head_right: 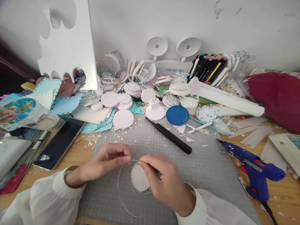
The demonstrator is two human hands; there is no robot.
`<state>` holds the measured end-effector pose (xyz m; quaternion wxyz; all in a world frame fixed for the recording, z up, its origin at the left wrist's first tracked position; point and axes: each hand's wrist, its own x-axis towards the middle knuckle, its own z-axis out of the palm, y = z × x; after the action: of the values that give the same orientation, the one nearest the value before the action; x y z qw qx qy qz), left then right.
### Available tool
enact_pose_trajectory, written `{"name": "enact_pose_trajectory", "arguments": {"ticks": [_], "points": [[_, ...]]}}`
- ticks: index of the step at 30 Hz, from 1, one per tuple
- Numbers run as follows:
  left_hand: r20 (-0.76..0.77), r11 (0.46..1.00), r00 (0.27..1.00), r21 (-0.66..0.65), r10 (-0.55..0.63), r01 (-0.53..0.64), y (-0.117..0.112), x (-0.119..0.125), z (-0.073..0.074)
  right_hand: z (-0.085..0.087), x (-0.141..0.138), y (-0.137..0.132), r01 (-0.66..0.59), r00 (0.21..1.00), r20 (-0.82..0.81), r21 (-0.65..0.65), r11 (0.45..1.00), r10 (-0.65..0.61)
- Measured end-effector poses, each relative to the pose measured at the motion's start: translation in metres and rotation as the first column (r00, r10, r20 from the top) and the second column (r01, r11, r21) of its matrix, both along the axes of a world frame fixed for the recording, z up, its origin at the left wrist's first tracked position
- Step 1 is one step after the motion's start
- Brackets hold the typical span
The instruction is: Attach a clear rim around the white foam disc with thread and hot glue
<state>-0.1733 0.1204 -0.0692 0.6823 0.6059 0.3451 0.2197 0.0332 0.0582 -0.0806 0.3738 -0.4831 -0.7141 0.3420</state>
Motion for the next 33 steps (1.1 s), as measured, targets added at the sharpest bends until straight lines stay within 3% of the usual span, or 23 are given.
{"name": "enact_pose_trajectory", "arguments": {"ticks": [4, 10, 13, 15, 16, 18, 21, 24, 26, 29, 31, 33], "points": [[0.078, 0.978, 0.997, -0.205, -0.030, 0.046, 0.0011, -0.0011, 0.0015, 0.0040, -0.0002, -0.0003, -0.025, 1.000, 0.011, 0.079, 0.997, 0.024], [0.125, 0.880, 0.988, -0.455, -0.092, 0.140, 0.0045, -0.0021, 0.0014, 0.0077, -0.0004, 0.0001, -0.025, 0.999, 0.022, 0.119, 0.993, 0.022], [0.101, 0.947, 0.993, -0.308, -0.061, 0.090, 0.0037, -0.0008, 0.0029, 0.0080, -0.0003, 0.0002, 0.010, 0.999, -0.034, 0.034, 0.999, -0.008], [0.054, 0.999, 0.998, -0.028, 0.030, -0.029, 0.0012, -0.0001, 0.0047, 0.0084, -0.0004, 0.0003, 0.034, 0.996, -0.080, -0.023, 0.999, -0.036], [0.043, 0.985, 0.996, 0.148, 0.083, -0.088, -0.0004, 0.0000, 0.0055, 0.0086, -0.0006, 0.0003, 0.049, 0.994, -0.094, -0.047, 0.998, -0.053], [0.050, 0.860, 0.987, 0.484, 0.155, -0.160, -0.0033, -0.0008, 0.0058, 0.0087, -0.0010, 0.0002, 0.072, 0.991, -0.104, -0.076, 0.994, -0.080], [0.032, 0.573, 0.987, 0.811, 0.155, -0.116, -0.0048, -0.0039, 0.0029, 0.0080, -0.0019, -0.0002, 0.087, 0.991, -0.091, -0.094, 0.992, -0.096], [-0.064, 0.285, 0.978, 0.959, 0.198, 0.005, -0.0030, -0.0071, -0.0005, 0.0067, -0.0028, -0.0006, 0.089, 0.992, -0.076, -0.099, 0.991, -0.097], [-0.126, 0.134, 0.962, 0.986, 0.242, 0.095, -0.0019, -0.0081, -0.0006, 0.0059, -0.0035, -0.0008, 0.087, 0.994, -0.063, -0.089, 0.992, -0.092], [-0.192, -0.005, 0.938, 0.979, 0.287, 0.202, -0.0019, -0.0080, 0.0014, 0.0049, -0.0045, -0.0008, 0.084, 0.995, -0.042, -0.077, 0.993, -0.088], [-0.223, -0.034, 0.928, 0.969, 0.299, 0.244, -0.0030, -0.0072, 0.0022, 0.0041, -0.0052, -0.0008, 0.083, 0.996, -0.029, -0.080, 0.993, -0.086], [-0.237, -0.028, 0.923, 0.966, 0.302, 0.258, -0.0044, -0.0059, 0.0017, 0.0032, -0.0057, -0.0011, 0.083, 0.996, -0.015, -0.078, 0.994, -0.084]]}}
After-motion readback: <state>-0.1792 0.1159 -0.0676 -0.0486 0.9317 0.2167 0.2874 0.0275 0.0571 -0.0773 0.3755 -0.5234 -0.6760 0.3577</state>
